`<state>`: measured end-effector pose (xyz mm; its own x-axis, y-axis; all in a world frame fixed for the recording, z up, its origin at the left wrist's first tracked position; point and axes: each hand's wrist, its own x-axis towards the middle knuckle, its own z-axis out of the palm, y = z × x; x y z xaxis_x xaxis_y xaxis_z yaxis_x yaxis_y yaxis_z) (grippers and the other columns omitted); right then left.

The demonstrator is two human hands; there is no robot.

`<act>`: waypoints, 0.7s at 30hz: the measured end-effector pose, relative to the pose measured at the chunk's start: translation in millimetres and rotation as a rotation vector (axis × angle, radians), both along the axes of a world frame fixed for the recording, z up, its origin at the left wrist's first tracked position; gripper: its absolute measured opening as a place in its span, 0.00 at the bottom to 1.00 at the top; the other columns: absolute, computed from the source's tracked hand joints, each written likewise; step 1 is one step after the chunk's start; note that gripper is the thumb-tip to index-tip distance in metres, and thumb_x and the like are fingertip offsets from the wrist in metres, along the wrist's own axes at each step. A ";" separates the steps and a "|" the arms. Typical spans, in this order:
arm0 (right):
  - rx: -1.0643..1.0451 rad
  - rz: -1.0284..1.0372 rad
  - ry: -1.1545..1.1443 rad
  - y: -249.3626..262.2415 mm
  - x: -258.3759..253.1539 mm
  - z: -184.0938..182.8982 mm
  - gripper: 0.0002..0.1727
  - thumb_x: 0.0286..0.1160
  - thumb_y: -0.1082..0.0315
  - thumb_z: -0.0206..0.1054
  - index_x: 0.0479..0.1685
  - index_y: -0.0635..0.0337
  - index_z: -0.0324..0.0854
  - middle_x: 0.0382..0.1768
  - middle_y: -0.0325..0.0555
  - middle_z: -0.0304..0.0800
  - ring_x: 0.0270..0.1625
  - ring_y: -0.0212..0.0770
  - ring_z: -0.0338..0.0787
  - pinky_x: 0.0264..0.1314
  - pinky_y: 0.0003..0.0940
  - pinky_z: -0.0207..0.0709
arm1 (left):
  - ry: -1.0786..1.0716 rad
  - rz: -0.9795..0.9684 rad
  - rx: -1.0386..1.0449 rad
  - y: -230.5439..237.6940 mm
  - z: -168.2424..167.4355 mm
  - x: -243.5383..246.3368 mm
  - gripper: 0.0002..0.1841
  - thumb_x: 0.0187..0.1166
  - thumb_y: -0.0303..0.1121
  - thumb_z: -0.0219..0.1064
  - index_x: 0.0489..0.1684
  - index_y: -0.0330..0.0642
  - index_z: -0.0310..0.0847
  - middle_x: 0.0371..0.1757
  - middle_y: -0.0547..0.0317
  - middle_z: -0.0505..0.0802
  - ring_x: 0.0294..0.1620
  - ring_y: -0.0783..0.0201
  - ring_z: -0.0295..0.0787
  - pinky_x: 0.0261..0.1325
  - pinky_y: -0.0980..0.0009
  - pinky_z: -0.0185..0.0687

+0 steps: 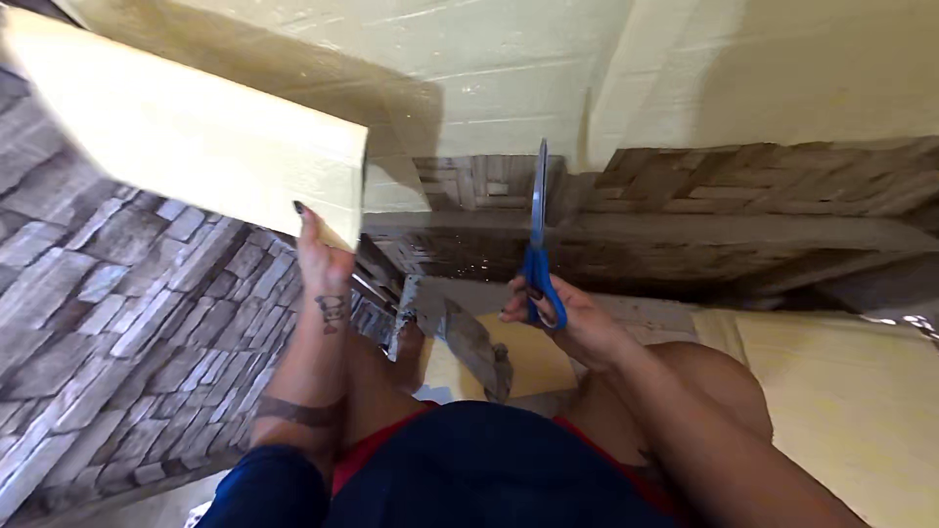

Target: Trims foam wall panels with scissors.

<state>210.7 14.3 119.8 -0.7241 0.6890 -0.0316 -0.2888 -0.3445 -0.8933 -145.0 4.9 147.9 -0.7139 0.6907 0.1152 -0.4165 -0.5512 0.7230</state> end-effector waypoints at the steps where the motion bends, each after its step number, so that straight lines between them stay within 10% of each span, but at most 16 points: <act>1: -0.021 0.062 0.024 -3.8 1.3 -1.9 0.14 0.87 0.64 0.57 0.64 0.58 0.77 0.49 0.42 0.95 0.55 0.39 0.94 0.68 0.37 0.85 | -0.020 -0.020 -0.030 -6.9 -0.3 13.1 0.18 0.95 0.46 0.45 0.73 0.51 0.68 0.60 0.60 0.90 0.63 0.64 0.89 0.68 0.59 0.86; 6: -0.103 0.457 0.287 -11.6 7.9 -22.5 0.36 0.64 0.33 0.74 0.65 0.48 0.79 0.52 0.39 0.90 0.56 0.40 0.91 0.65 0.40 0.85 | -0.166 -0.117 -0.083 -28.4 -6.8 63.3 0.16 0.92 0.49 0.52 0.68 0.55 0.73 0.59 0.62 0.91 0.61 0.66 0.90 0.63 0.62 0.89; 21: -0.086 0.723 0.350 -22.7 24.0 -9.9 0.36 0.73 0.31 0.64 0.66 0.53 0.80 0.47 0.40 0.91 0.52 0.38 0.92 0.59 0.35 0.86 | -0.199 -0.205 -0.198 -45.3 7.7 104.0 0.18 0.94 0.46 0.44 0.63 0.50 0.76 0.52 0.55 0.94 0.53 0.60 0.94 0.55 0.59 0.92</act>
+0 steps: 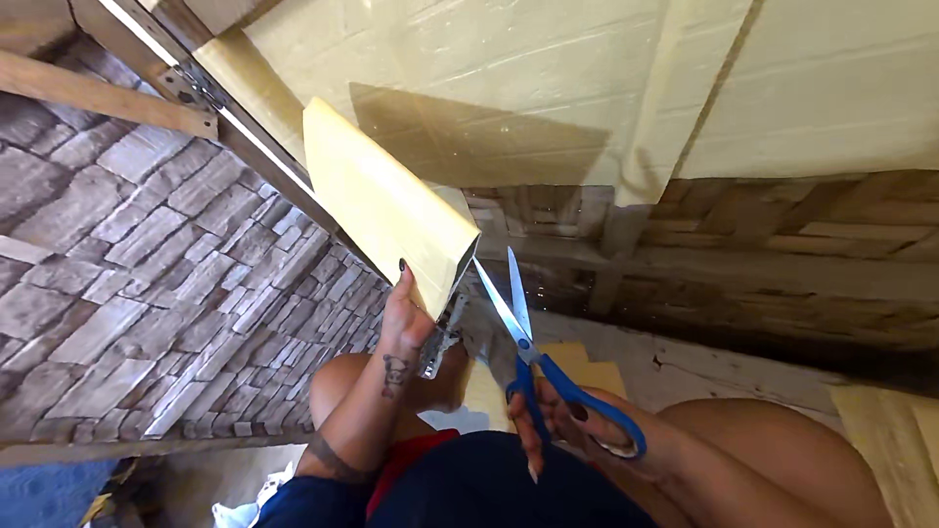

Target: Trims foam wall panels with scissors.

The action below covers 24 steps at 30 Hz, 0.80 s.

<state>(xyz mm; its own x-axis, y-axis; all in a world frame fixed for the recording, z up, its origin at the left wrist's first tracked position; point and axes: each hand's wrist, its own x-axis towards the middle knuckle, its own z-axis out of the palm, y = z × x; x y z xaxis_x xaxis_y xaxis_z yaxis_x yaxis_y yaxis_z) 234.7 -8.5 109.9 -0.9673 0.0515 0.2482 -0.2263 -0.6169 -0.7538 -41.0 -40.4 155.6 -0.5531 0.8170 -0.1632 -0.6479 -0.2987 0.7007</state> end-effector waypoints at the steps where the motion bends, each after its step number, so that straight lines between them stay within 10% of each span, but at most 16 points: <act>1: -0.007 0.007 0.003 1.1 0.2 -0.3 0.37 0.73 0.31 0.64 0.66 0.53 0.80 0.46 0.40 0.91 0.51 0.38 0.92 0.59 0.35 0.87 | 0.006 -0.004 -0.010 -0.2 -0.2 1.0 0.18 0.94 0.46 0.44 0.63 0.50 0.76 0.52 0.55 0.94 0.53 0.60 0.94 0.55 0.59 0.92; 24: -0.056 0.018 -0.002 0.1 4.2 -8.0 0.37 0.71 0.28 0.63 0.60 0.51 0.80 0.39 0.36 0.86 0.41 0.31 0.89 0.46 0.27 0.86 | 0.235 -0.047 -0.102 -18.7 -28.5 -20.1 0.13 0.93 0.35 0.47 0.60 0.45 0.77 0.46 0.51 0.95 0.47 0.57 0.96 0.52 0.54 0.93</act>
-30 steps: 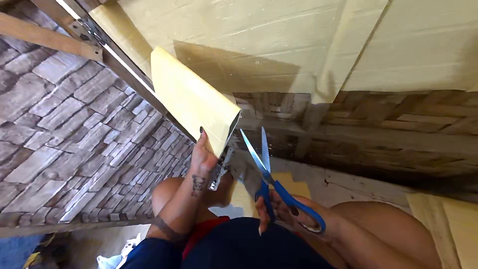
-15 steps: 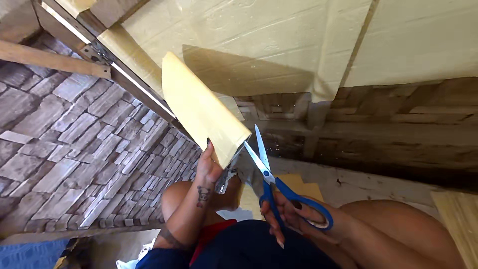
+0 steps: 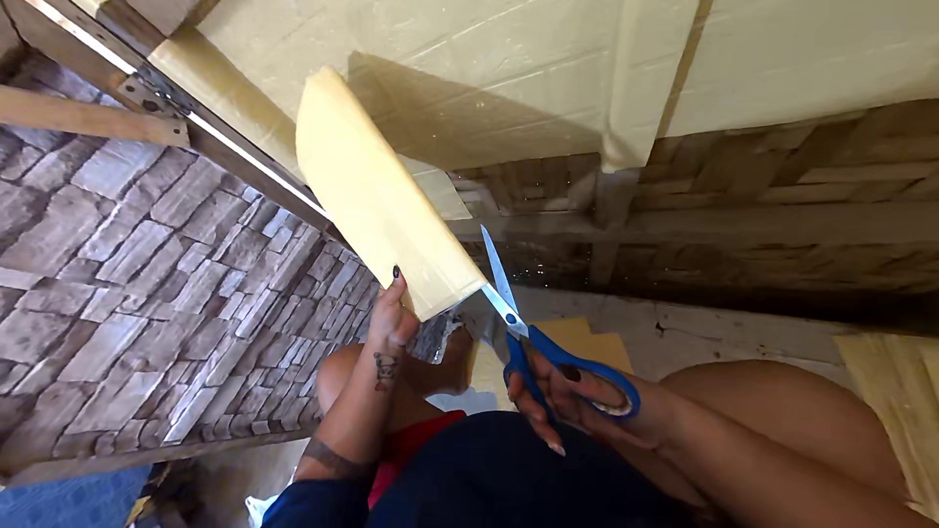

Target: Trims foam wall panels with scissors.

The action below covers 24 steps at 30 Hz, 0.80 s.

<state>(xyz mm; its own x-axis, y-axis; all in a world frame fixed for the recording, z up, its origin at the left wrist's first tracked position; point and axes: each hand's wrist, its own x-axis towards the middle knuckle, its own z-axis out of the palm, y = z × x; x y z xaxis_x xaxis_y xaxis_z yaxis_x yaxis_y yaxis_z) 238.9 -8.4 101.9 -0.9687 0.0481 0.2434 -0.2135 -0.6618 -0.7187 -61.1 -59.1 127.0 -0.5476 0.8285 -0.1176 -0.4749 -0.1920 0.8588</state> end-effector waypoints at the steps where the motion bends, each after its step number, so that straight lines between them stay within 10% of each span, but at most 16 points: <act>1: -0.013 -0.006 0.000 -1.2 -1.0 0.1 0.36 0.71 0.28 0.63 0.59 0.51 0.80 0.39 0.35 0.86 0.40 0.31 0.88 0.45 0.26 0.85 | 0.007 -0.003 0.013 0.0 0.3 -1.9 0.13 0.92 0.35 0.47 0.60 0.46 0.76 0.47 0.51 0.95 0.48 0.57 0.96 0.53 0.54 0.93; 24: -0.053 -0.166 -0.213 -10.9 6.1 15.3 0.27 0.65 0.36 0.76 0.44 0.50 0.82 0.26 0.29 0.82 0.22 0.23 0.83 0.23 0.16 0.79 | 0.087 0.003 0.134 7.5 5.4 -8.5 0.11 0.91 0.35 0.52 0.62 0.51 0.77 0.49 0.56 0.96 0.49 0.58 0.96 0.53 0.54 0.93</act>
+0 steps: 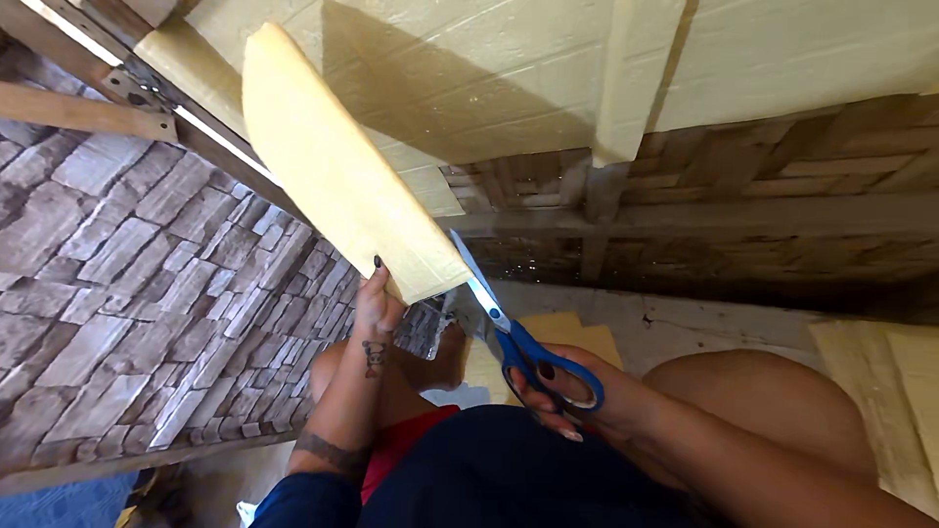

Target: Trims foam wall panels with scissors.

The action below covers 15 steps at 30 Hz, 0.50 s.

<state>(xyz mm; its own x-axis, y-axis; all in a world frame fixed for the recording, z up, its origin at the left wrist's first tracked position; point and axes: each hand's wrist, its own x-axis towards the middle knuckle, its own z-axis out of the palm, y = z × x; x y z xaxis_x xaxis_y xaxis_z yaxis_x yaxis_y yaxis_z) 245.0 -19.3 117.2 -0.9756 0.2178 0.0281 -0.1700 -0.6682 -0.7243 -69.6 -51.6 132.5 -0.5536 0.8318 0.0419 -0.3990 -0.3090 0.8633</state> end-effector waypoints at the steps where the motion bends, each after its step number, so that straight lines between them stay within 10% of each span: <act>1: 0.009 0.002 -0.004 0.2 0.4 0.3 0.26 0.67 0.37 0.75 0.44 0.50 0.81 0.26 0.28 0.82 0.23 0.23 0.83 0.24 0.16 0.79 | 0.014 -0.010 0.008 0.1 -0.6 -0.6 0.11 0.90 0.35 0.53 0.61 0.51 0.78 0.49 0.56 0.96 0.50 0.59 0.96 0.53 0.54 0.93; 15: 0.109 0.056 0.073 4.0 -0.1 -0.7 0.25 0.76 0.38 0.66 0.49 0.52 0.78 0.29 0.29 0.84 0.28 0.26 0.87 0.30 0.22 0.85 | -0.013 -0.090 0.078 0.8 -4.9 3.8 0.11 0.89 0.36 0.53 0.58 0.47 0.78 0.49 0.55 0.96 0.51 0.59 0.96 0.55 0.56 0.93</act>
